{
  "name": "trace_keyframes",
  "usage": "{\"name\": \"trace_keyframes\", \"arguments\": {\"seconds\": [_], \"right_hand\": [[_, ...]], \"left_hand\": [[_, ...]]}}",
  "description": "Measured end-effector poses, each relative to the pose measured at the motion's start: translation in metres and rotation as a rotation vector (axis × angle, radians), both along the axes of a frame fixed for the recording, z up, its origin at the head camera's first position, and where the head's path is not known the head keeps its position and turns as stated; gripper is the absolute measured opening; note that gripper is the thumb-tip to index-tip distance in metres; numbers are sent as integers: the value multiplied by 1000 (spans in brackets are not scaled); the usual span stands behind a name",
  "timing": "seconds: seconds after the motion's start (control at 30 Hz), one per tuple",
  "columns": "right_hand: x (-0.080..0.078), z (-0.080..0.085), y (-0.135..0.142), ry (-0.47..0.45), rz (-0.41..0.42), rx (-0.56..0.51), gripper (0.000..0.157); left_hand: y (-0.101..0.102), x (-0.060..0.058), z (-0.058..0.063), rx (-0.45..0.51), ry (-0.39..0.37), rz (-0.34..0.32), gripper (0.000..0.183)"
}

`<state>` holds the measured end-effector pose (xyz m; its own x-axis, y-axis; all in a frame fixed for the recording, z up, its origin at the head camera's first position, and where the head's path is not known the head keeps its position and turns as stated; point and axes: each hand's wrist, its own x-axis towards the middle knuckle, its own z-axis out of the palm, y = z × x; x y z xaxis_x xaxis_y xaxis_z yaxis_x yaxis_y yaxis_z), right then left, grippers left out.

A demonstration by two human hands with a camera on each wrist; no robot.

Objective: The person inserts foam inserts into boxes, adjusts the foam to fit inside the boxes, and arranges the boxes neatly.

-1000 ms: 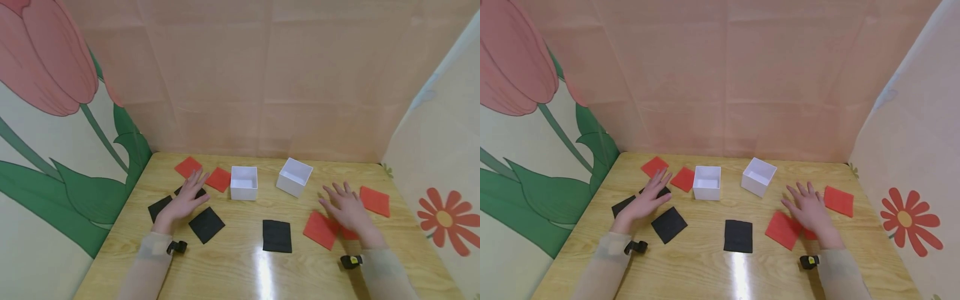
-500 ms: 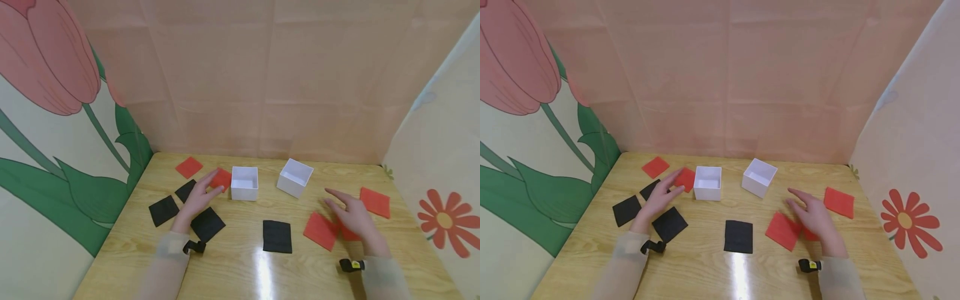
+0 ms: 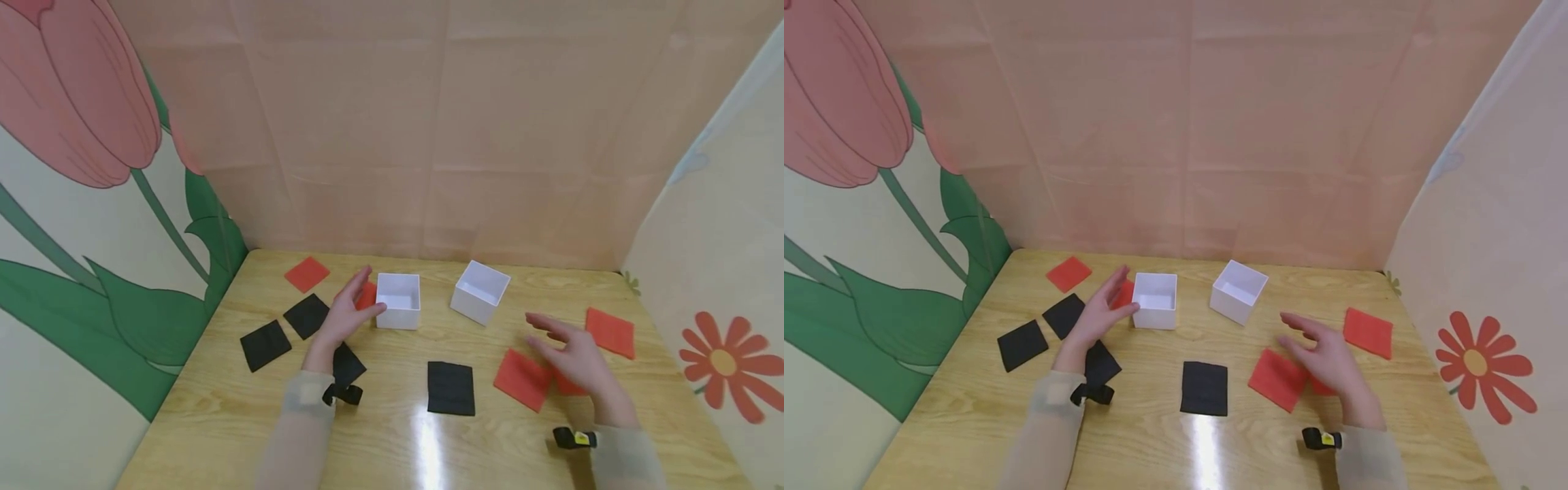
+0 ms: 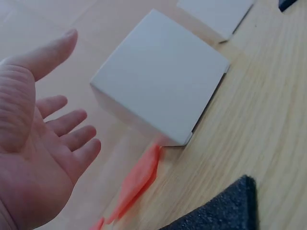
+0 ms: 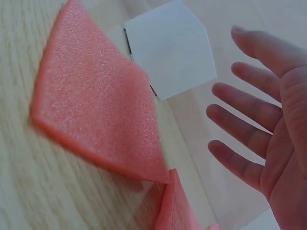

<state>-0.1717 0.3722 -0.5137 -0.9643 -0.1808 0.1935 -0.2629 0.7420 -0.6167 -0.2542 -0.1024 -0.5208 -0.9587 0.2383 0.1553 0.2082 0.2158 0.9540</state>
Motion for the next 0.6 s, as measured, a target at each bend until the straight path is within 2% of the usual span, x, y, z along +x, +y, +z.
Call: {"name": "trace_keyframes", "arguments": {"seconds": [0.1, 0.4, 0.6], "right_hand": [[1, 0, -1, -17, 4, 10, 51], [2, -10, -2, 0, 30, -24, 51], [1, -10, -2, -5, 33, -30, 51]], "left_hand": [[-1, -2, -2, 20, -15, -3, 91], [-1, -6, -13, 131, -73, -92, 89], [0, -7, -16, 197, -90, -119, 84]]}}
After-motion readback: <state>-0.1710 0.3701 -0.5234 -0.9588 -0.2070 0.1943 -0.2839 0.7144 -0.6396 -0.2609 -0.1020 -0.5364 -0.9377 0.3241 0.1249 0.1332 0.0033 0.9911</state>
